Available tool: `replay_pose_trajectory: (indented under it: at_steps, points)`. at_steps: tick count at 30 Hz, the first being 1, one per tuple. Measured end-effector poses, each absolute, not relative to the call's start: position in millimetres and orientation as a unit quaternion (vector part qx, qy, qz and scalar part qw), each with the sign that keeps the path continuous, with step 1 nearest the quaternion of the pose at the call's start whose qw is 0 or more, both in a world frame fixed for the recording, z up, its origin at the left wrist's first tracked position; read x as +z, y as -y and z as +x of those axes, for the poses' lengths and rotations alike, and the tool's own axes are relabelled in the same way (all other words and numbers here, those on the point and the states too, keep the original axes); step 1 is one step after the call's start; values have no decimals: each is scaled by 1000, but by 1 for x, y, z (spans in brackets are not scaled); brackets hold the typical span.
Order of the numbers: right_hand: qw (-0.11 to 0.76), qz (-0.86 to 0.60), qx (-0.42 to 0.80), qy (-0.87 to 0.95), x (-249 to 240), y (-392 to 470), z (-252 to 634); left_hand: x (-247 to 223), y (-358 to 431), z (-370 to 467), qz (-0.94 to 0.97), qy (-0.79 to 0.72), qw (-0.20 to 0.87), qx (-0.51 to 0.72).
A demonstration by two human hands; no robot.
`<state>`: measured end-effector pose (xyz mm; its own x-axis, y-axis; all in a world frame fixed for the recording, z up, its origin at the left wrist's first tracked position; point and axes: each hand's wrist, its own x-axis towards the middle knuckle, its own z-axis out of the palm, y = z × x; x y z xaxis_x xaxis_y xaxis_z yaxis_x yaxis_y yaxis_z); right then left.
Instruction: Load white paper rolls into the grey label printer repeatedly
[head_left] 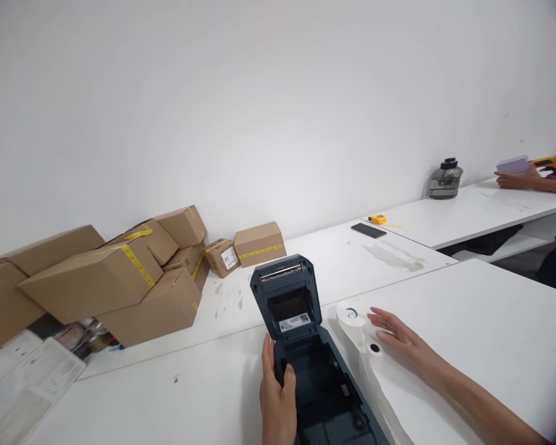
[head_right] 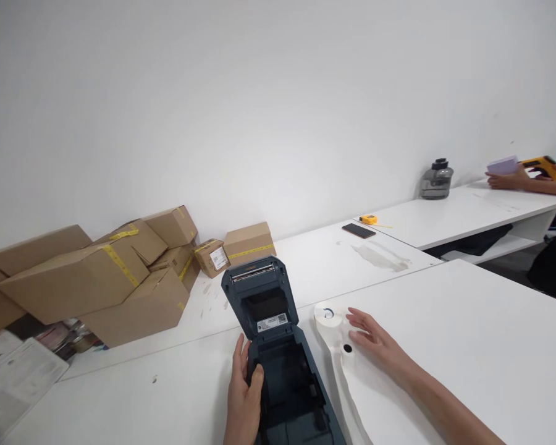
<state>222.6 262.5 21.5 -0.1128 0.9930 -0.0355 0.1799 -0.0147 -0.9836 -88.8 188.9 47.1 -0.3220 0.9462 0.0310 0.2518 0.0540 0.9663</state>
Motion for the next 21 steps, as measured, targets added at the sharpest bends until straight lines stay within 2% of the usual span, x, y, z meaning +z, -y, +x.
replay_pose_trajectory:
  at_steps: [3,6,10,16,21]
  points:
    - [323,-497,528,608,45,-279,216,48,-188,-89,479,-638,352,489]
    - [283,-440,550,651,60,-296,206,49,-187,-91,487,-637,355,481]
    - [298,-420,556,653,60,-307,199,53,-189,-95,473,-627,377,491]
    - [353,-395,639,558,49,-289,201,54,-188,-99,468,-621,376,503]
    - [383,-413,603,565,42,-277,196,50,-187,-99,473,-606,375,517]
